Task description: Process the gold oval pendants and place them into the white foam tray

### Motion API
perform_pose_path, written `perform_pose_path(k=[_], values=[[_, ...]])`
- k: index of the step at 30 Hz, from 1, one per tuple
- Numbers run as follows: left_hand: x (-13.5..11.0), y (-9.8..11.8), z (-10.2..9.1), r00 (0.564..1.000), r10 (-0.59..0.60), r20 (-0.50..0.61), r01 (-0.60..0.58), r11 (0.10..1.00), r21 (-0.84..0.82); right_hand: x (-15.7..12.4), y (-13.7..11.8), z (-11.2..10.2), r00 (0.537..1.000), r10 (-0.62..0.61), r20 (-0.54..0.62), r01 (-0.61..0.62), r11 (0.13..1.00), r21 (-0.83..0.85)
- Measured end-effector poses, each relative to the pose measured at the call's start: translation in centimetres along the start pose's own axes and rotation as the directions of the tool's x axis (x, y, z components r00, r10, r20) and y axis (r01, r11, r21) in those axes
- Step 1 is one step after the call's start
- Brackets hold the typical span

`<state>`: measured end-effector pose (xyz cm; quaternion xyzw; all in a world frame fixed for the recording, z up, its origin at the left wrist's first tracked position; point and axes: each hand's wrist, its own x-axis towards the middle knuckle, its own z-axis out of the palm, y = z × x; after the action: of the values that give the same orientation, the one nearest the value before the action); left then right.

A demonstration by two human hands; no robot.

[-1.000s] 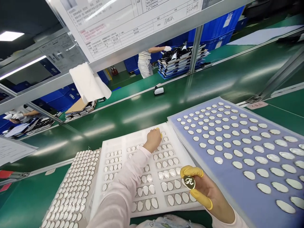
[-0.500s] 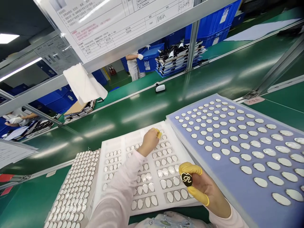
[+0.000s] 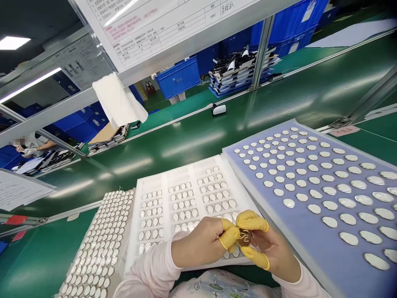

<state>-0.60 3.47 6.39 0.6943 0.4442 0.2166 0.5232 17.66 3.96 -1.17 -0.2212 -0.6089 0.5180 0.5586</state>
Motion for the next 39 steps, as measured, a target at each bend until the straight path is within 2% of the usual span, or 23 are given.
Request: perform_pose_path(k=[3,6,8,11,13,15,16,21,25,28,31,34,39], values=[[-0.4,0.0,-0.1,0.999,-0.009,0.036,0.010,0.999,-0.045,-0.3,0.3,-0.1,0.999,0.036,0.019,-0.037,0.998,0.042],[-0.6,-0.6,-0.4,1.000,0.010,0.008,-0.010,1.000,-0.009,-0.5,0.6,-0.6,0.997,0.068,0.046,-0.070,0.997,0.036],[-0.4,-1.7,-0.8,0.999,0.008,-0.031,-0.007,0.999,0.051,-0.2,0.6,-1.1,0.994,0.089,0.069,-0.087,0.996,-0.037],[0.7,-4.3,-1.6,0.991,-0.024,-0.135,0.049,0.982,0.180,1.5,0.7,-2.0,0.975,0.178,0.130,-0.141,0.957,-0.252],[1.9,-6.4,-2.1,0.973,-0.051,-0.226,0.104,0.967,0.231,3.5,1.3,-2.4,0.945,0.279,0.171,-0.167,0.862,-0.479],[3.3,-8.6,-2.4,0.951,-0.071,-0.300,0.146,0.961,0.236,6.3,2.6,-2.6,0.914,0.376,0.153,-0.163,0.684,-0.711],[3.9,-9.6,-2.5,0.943,-0.076,-0.326,0.158,0.959,0.234,7.8,3.6,-2.6,0.909,0.398,0.127,-0.163,0.618,-0.770],[5.7,-12.8,-2.5,0.915,-0.068,-0.397,0.166,0.961,0.220,14.8,9.4,-1.9,0.883,0.461,0.089,-0.133,0.425,-0.895],[5.8,-13.8,-2.2,0.922,-0.035,-0.386,0.124,0.970,0.207,18.0,12.8,-1.1,0.832,0.542,0.120,-0.063,0.307,-0.950],[5.8,-14.1,-2.1,0.925,-0.024,-0.379,0.109,0.973,0.203,19.0,14.0,-0.7,0.807,0.576,0.131,-0.017,0.244,-0.970],[5.9,-14.3,-2.1,0.925,-0.023,-0.378,0.107,0.974,0.200,19.0,14.6,-0.8,0.811,0.570,0.133,0.015,0.206,-0.978],[6.0,-14.4,-2.1,0.928,-0.022,-0.371,0.106,0.973,0.207,18.5,14.8,-1.0,0.820,0.552,0.151,0.052,0.192,-0.980],[5.9,-14.5,-2.1,0.933,-0.010,-0.361,0.100,0.968,0.231,17.5,15.3,-0.9,0.808,0.549,0.215,0.128,0.193,-0.973]])
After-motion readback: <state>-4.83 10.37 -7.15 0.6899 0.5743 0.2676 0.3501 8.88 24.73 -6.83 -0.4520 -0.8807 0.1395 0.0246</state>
